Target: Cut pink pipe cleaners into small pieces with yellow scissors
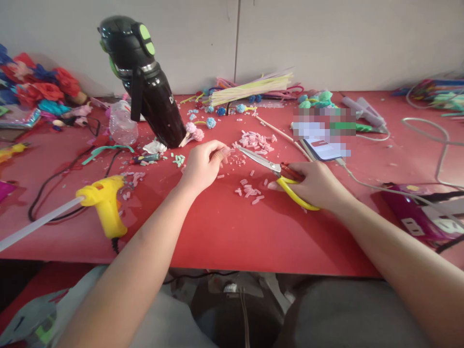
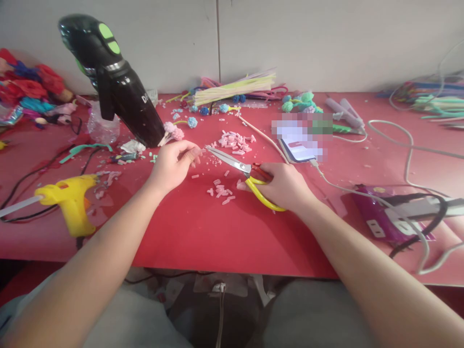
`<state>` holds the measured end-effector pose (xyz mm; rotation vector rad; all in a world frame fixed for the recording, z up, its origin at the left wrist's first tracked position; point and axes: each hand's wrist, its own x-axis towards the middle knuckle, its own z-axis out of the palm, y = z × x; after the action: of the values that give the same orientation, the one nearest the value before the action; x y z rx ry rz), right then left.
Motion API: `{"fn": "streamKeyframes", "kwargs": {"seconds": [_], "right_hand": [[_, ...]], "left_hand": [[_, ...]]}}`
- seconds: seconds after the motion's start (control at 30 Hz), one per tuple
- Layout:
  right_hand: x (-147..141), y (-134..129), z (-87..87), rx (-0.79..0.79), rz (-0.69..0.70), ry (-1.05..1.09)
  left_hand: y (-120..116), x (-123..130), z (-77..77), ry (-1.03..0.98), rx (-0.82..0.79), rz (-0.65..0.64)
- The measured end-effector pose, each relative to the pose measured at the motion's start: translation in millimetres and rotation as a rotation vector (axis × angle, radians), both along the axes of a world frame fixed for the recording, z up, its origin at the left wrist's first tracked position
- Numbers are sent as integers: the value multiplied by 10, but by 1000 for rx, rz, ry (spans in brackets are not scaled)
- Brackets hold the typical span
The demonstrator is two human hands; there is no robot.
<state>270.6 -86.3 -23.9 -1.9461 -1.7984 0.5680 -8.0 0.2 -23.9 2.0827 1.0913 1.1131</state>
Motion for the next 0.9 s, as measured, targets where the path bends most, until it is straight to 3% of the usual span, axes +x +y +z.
{"fn": "streamKeyframes", "kwargs": {"seconds": [0.9], "right_hand": [[-45,-20,34,-37,-20,-60]], "left_hand": [[-7,7,13,-3,-1,-7]]}}
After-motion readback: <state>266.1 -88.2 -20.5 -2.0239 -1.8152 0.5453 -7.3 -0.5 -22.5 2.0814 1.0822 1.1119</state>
